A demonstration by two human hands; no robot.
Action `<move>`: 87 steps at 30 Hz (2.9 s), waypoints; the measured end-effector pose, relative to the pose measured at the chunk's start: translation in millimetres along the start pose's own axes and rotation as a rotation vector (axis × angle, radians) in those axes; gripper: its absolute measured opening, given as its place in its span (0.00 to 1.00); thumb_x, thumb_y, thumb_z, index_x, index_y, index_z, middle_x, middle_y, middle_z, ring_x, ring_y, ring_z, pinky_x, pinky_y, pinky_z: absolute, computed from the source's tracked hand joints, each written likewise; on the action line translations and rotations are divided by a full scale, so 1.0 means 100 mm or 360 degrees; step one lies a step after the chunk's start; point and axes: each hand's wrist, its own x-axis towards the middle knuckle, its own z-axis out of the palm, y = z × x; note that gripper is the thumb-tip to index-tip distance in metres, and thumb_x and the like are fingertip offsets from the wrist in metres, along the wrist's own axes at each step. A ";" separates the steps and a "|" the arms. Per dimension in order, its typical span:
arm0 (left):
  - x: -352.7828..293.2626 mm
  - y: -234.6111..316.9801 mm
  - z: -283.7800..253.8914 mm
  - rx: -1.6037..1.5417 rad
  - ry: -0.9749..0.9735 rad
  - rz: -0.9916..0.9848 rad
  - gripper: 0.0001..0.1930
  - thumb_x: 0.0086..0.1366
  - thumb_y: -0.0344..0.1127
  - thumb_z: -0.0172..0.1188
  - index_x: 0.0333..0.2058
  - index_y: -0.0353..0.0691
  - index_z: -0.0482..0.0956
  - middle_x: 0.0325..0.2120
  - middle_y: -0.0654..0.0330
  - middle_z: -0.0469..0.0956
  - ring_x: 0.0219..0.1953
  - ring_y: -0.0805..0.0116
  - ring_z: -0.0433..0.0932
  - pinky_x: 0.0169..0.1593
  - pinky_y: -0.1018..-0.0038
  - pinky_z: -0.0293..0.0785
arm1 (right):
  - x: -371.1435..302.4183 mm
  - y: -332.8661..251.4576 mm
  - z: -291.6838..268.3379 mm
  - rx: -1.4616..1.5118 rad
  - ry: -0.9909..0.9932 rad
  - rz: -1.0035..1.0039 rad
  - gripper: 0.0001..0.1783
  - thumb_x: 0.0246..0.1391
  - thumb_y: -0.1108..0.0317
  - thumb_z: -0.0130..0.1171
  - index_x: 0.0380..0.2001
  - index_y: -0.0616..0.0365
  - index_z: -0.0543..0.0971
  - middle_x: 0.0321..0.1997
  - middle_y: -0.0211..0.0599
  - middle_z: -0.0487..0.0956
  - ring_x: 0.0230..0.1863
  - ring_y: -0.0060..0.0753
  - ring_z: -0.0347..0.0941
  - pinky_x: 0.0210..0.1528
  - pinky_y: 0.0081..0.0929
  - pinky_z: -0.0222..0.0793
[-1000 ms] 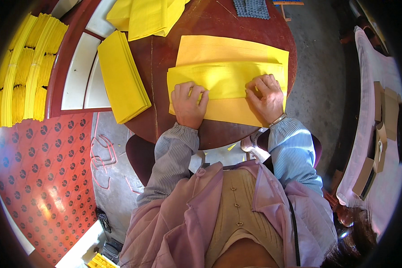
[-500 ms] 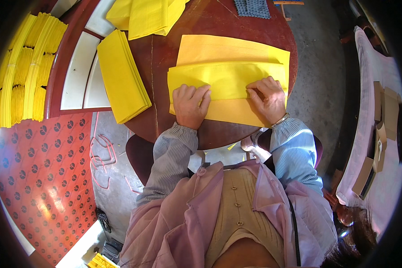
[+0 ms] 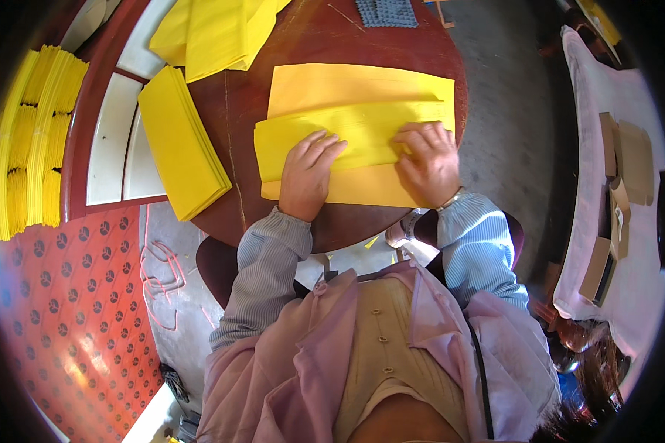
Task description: The person folds yellow paper sheets by hand on a table, repeatedly folding each sheet in half and pressing the crease. The person stacks the folded sheets into a growing pile on the table.
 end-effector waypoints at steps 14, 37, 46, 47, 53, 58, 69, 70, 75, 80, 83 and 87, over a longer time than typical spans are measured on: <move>-0.29 -0.03 -0.25 0.0095 -0.0070 -0.0136 0.10 0.56 0.25 0.61 0.36 0.44 0.81 0.31 0.57 0.74 0.39 0.52 0.74 0.42 0.59 0.68 | -0.41 0.18 -0.08 0.0020 -0.0085 0.0145 0.11 0.56 0.59 0.67 0.41 0.49 0.85 0.47 0.34 0.83 0.53 0.42 0.75 0.57 0.45 0.67; 0.05 0.10 0.07 0.0025 -0.0203 0.0037 0.17 0.60 0.26 0.57 0.48 0.39 0.84 0.46 0.57 0.82 0.51 0.53 0.77 0.54 0.59 0.74 | -0.12 -0.07 -0.01 -0.0393 0.0151 0.0127 0.10 0.49 0.69 0.67 0.38 0.51 0.86 0.48 0.33 0.83 0.49 0.39 0.76 0.52 0.41 0.68; -0.33 -0.02 -0.13 0.0210 0.0037 -0.0239 0.15 0.56 0.22 0.59 0.41 0.44 0.85 0.39 0.56 0.79 0.46 0.50 0.77 0.49 0.58 0.73 | -0.17 -0.23 0.18 -0.0021 -0.0063 0.0136 0.13 0.53 0.63 0.67 0.42 0.50 0.84 0.46 0.34 0.80 0.52 0.45 0.74 0.56 0.45 0.67; -0.41 -0.07 -0.20 0.0205 0.0095 -0.0257 0.15 0.55 0.22 0.60 0.41 0.44 0.85 0.39 0.55 0.79 0.45 0.49 0.76 0.49 0.58 0.72 | -0.21 -0.19 0.15 -0.0069 -0.0060 0.0129 0.13 0.53 0.62 0.67 0.42 0.50 0.84 0.46 0.34 0.80 0.52 0.45 0.74 0.56 0.45 0.67; -0.57 -0.22 -0.47 0.0291 0.0173 -0.0359 0.14 0.53 0.21 0.62 0.40 0.42 0.83 0.39 0.56 0.78 0.46 0.50 0.76 0.49 0.56 0.71 | -0.32 -0.04 0.08 -0.0202 0.0012 0.0185 0.13 0.56 0.60 0.67 0.43 0.50 0.84 0.46 0.36 0.80 0.51 0.47 0.74 0.54 0.47 0.67; -0.39 -0.13 -0.54 0.0394 0.0126 -0.0363 0.14 0.54 0.21 0.62 0.40 0.40 0.83 0.41 0.55 0.78 0.48 0.48 0.76 0.52 0.56 0.72 | -0.31 -0.04 0.12 -0.0219 0.0064 0.0253 0.09 0.57 0.63 0.65 0.41 0.50 0.85 0.42 0.34 0.81 0.49 0.45 0.75 0.52 0.45 0.67; 0.22 0.07 0.24 0.0035 -0.0192 -0.0282 0.34 0.69 0.33 0.63 0.72 0.37 0.63 0.73 0.44 0.62 0.77 0.42 0.55 0.77 0.46 0.54 | -0.33 -0.01 0.15 -0.0186 0.0125 0.0223 0.12 0.58 0.63 0.67 0.45 0.49 0.87 0.45 0.34 0.80 0.50 0.44 0.75 0.51 0.46 0.68; 0.19 0.06 0.26 0.0056 -0.0264 -0.0354 0.39 0.70 0.37 0.63 0.75 0.39 0.58 0.76 0.44 0.56 0.79 0.42 0.51 0.77 0.43 0.49 | -0.33 0.00 0.15 -0.0183 0.0118 0.0229 0.12 0.58 0.63 0.67 0.45 0.49 0.87 0.45 0.34 0.80 0.51 0.44 0.75 0.51 0.45 0.68; 0.06 0.01 0.33 0.0396 -0.0300 -0.0360 0.41 0.70 0.45 0.63 0.76 0.40 0.56 0.77 0.42 0.54 0.80 0.40 0.46 0.77 0.37 0.42 | -0.38 0.04 0.11 -0.0149 0.0092 0.0335 0.11 0.57 0.64 0.68 0.44 0.49 0.87 0.46 0.34 0.81 0.51 0.43 0.75 0.53 0.46 0.67; 0.04 0.02 0.36 0.0505 -0.0330 -0.0386 0.43 0.72 0.54 0.60 0.78 0.46 0.54 0.78 0.40 0.50 0.80 0.38 0.43 0.77 0.34 0.38 | -0.44 0.18 0.02 -0.0291 0.0210 0.0379 0.11 0.57 0.64 0.69 0.43 0.49 0.87 0.45 0.33 0.81 0.50 0.43 0.75 0.52 0.44 0.67; 0.03 0.03 0.38 0.0568 -0.0348 -0.0393 0.43 0.72 0.58 0.58 0.79 0.50 0.53 0.78 0.40 0.48 0.81 0.39 0.42 0.77 0.34 0.36 | -0.49 0.27 -0.01 -0.0327 0.0238 0.0419 0.10 0.58 0.65 0.68 0.43 0.50 0.87 0.45 0.34 0.82 0.49 0.43 0.75 0.52 0.43 0.67; 0.02 0.02 0.41 0.0633 -0.0354 -0.0385 0.43 0.72 0.60 0.58 0.79 0.52 0.52 0.78 0.40 0.47 0.81 0.39 0.41 0.77 0.35 0.35 | -0.49 0.30 -0.05 -0.0383 0.0262 0.0448 0.09 0.59 0.66 0.67 0.43 0.51 0.87 0.46 0.34 0.82 0.50 0.43 0.75 0.53 0.43 0.67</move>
